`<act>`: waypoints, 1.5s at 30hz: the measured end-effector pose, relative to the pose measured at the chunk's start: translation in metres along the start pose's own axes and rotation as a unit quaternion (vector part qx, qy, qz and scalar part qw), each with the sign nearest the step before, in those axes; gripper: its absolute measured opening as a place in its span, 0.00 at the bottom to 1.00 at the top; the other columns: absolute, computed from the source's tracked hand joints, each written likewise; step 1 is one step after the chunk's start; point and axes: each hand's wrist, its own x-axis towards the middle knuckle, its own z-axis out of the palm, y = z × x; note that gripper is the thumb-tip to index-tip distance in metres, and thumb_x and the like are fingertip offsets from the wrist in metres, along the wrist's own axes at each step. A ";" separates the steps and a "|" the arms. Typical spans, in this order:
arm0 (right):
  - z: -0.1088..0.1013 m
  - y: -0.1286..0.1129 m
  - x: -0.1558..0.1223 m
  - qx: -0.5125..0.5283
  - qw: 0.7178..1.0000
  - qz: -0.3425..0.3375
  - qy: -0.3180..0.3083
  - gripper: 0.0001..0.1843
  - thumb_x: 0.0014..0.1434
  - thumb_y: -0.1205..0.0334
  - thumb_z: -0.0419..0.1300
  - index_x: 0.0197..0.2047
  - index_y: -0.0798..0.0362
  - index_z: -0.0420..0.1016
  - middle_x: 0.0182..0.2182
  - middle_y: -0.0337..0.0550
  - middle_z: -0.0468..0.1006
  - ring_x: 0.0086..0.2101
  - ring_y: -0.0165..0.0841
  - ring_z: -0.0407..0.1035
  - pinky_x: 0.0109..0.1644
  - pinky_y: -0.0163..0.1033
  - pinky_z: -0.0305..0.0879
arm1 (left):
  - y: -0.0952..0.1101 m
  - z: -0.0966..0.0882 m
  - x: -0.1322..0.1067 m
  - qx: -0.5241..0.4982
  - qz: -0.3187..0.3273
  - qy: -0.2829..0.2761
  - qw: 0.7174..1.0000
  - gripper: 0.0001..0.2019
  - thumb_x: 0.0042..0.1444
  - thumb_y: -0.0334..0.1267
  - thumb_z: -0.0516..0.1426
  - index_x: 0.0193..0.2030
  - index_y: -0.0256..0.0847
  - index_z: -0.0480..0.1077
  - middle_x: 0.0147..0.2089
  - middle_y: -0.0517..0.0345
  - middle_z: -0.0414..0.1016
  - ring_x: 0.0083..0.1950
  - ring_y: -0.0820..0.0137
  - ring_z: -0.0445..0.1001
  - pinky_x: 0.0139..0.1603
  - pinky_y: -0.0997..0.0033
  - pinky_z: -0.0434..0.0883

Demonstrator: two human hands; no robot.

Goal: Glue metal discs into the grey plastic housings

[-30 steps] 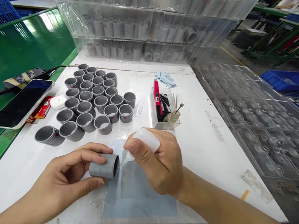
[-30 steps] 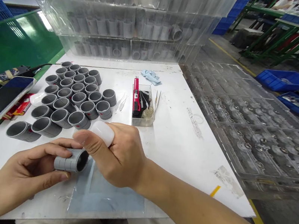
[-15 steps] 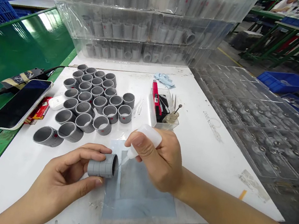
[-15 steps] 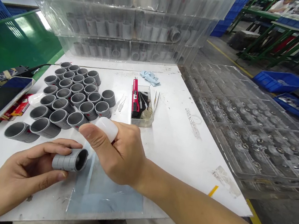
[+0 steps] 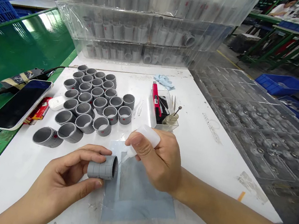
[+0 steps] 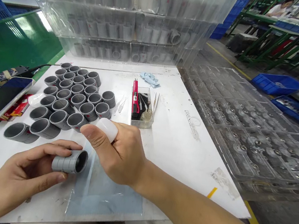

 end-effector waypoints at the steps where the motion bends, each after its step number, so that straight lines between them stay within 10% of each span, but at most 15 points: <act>1: 0.000 0.000 0.000 -0.002 1.000 -0.002 0.002 0.26 0.71 0.48 0.56 0.26 0.55 0.75 0.15 0.33 0.64 0.17 0.23 0.58 0.21 0.33 0.53 | 0.000 0.000 0.000 -0.002 0.001 -0.002 1.000 0.11 0.56 0.36 0.70 0.46 0.53 0.81 0.59 0.56 0.79 0.66 0.61 0.73 0.59 0.75 0.74; 23: 0.000 -0.002 0.000 0.008 0.999 -0.035 0.032 0.29 0.71 0.50 0.58 0.20 0.55 0.67 0.17 0.34 0.64 0.18 0.22 0.59 0.22 0.33 0.53 | 0.006 0.004 0.000 -0.038 -0.022 0.013 0.999 0.13 0.52 0.38 0.72 0.44 0.51 0.83 0.55 0.56 0.82 0.59 0.61 0.78 0.57 0.74 0.76; 32: -0.004 -0.005 -0.002 0.088 0.994 -0.052 0.046 0.29 0.71 0.49 0.58 0.21 0.55 0.67 0.22 0.39 0.71 0.20 0.23 0.62 0.22 0.34 0.56 | 0.008 0.004 -0.002 -0.050 -0.066 0.013 0.996 0.19 0.56 0.51 0.69 0.53 0.53 0.77 0.39 0.62 0.84 0.30 0.74 0.77 0.36 0.80 0.76; 45: -0.004 -0.002 0.002 0.059 0.994 -0.079 0.052 0.26 0.70 0.53 0.60 0.21 0.55 0.67 0.19 0.34 0.62 0.21 0.23 0.62 0.23 0.33 0.58 | 0.006 0.008 -0.001 -0.005 -0.008 0.063 0.998 0.17 0.50 0.34 0.71 0.48 0.51 0.81 0.59 0.58 0.80 0.62 0.61 0.77 0.57 0.78 0.75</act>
